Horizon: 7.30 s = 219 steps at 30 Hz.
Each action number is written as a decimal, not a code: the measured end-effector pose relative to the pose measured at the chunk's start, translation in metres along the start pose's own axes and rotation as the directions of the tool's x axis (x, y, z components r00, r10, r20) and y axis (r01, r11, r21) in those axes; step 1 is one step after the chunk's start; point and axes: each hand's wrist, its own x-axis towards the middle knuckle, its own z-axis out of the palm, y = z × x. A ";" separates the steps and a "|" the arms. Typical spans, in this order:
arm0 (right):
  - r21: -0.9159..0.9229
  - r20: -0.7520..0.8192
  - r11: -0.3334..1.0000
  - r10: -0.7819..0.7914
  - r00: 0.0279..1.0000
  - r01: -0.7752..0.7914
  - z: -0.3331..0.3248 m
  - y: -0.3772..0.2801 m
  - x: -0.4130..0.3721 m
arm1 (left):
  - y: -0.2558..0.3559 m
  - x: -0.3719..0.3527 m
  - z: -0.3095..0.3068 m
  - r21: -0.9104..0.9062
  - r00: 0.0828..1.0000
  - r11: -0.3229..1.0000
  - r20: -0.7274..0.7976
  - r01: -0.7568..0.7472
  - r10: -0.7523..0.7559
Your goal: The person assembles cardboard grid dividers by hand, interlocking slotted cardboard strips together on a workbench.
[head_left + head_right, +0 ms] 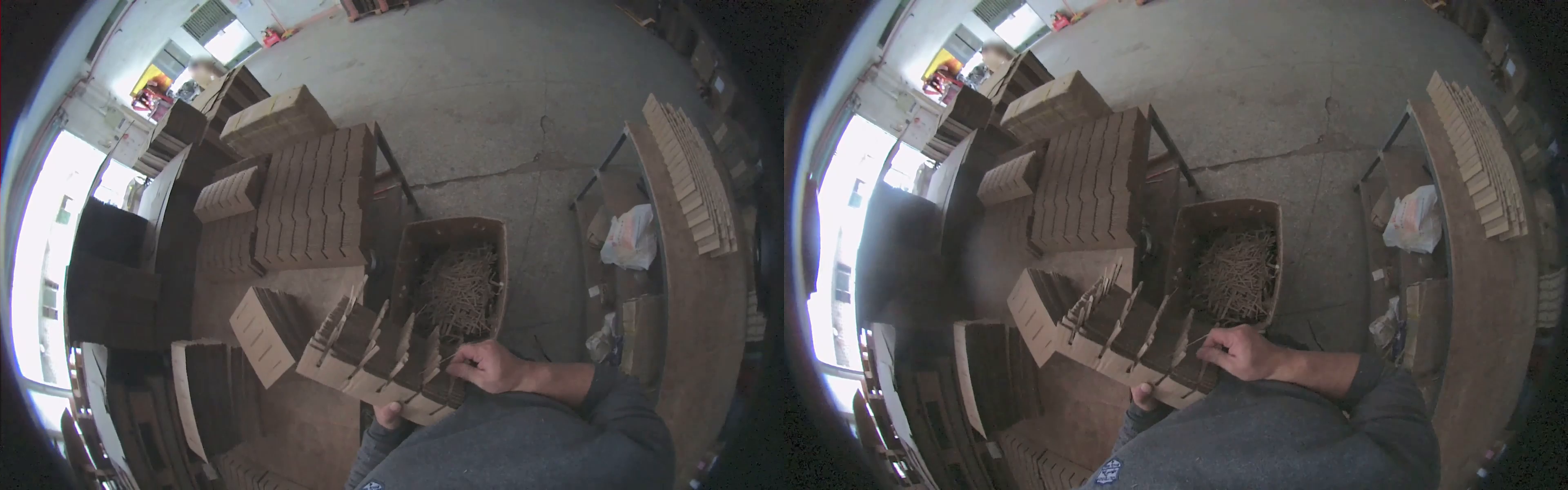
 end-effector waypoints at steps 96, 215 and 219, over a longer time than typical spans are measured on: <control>0.562 -0.306 0.778 0.511 0.803 -0.281 0.000 0.039 0.054 | 0.066 0.009 0.069 0.146 0.935 0.940 -0.228 0.307 -0.270; -0.049 -0.452 0.883 0.397 0.799 -0.467 -0.070 0.043 0.091 | 0.114 0.131 0.039 0.046 0.940 0.940 -0.075 0.337 -0.333; -0.064 -0.285 0.879 0.437 0.853 -0.472 -0.034 0.038 0.071 | 0.119 0.131 0.069 0.216 0.952 0.931 -0.153 0.293 -0.264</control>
